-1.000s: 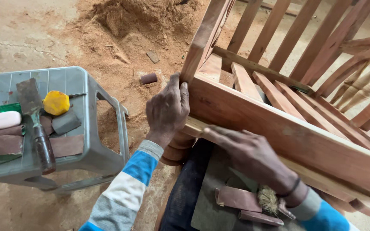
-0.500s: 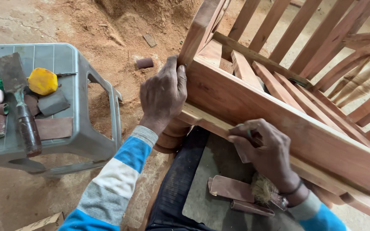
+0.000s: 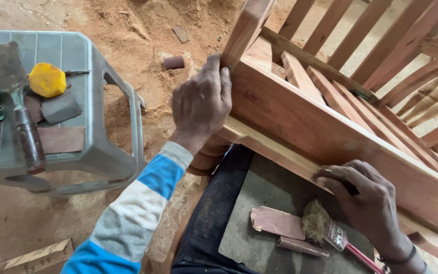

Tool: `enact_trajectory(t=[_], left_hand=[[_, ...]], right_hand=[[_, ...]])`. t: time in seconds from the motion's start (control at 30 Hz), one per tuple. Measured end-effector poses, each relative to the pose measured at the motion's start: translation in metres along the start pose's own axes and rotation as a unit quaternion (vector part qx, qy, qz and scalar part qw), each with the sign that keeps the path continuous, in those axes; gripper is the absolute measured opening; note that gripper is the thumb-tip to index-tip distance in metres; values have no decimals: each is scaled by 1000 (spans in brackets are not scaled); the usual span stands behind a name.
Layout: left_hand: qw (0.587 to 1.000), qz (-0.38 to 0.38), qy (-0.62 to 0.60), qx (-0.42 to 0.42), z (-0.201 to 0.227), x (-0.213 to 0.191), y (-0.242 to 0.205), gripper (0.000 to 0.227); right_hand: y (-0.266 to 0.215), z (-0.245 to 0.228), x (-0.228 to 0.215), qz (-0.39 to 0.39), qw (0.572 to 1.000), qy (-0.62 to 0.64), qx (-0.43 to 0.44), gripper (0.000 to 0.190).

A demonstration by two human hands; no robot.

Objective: The person applies a liquid coating to a wooden chair using a brush and then rubs the wooden surfaces with sandpaper and small wooden blocks.

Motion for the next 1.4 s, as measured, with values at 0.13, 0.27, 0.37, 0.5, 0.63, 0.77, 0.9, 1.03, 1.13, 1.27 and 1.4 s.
enact_trajectory(t=[0.13,0.27,0.37,0.5,0.63,0.77,0.9,1.03,1.13,1.27,1.4], left_hand=[[999,32,16,24,4,-4,-2,34],[1000,-14,4,0,2,-9,0,33],[1000,-1,-3,3,5,-11,2,31],[1000,19,-5,7,6,-7,-2,29],[1000,18,-5,14,8,-9,0,28],[1000,3,2,4,6,-11,4,28],[1000,-4,-9,11,5,-6,0,31],[991,-110,-30,-63,-7,14,1,35],[1000,15,11,19,3,-2,-1,33],[999,35,12,27,7,-8,1,33],[1000,-12,5,3,5,-6,0,31]], right_hand=[[36,-44,35,31,994,60,-82,9],[57,-59,64,25,987,90,-133,10],[28,-30,41,10,995,25,-100,12],[-18,13,-1,39,996,-41,-74,13],[-9,-9,19,15,974,-51,-221,17],[31,-39,53,23,956,-23,-291,23],[13,-31,44,-3,966,2,-257,21],[-6,-10,25,-9,979,-44,-198,24],[1,-27,38,-4,967,-6,-255,22],[42,-63,72,-4,955,18,-295,21],[45,-61,69,-18,971,60,-231,28]])
Point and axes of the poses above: each hand's wrist, its own y-axis towards the middle knuckle, its own x-axis out of the palm, z = x × y, the point moved 7 cm from there along y, towards the middle knuckle, and after that the axes turned 2 degrees about y, right-handed, at the moved point
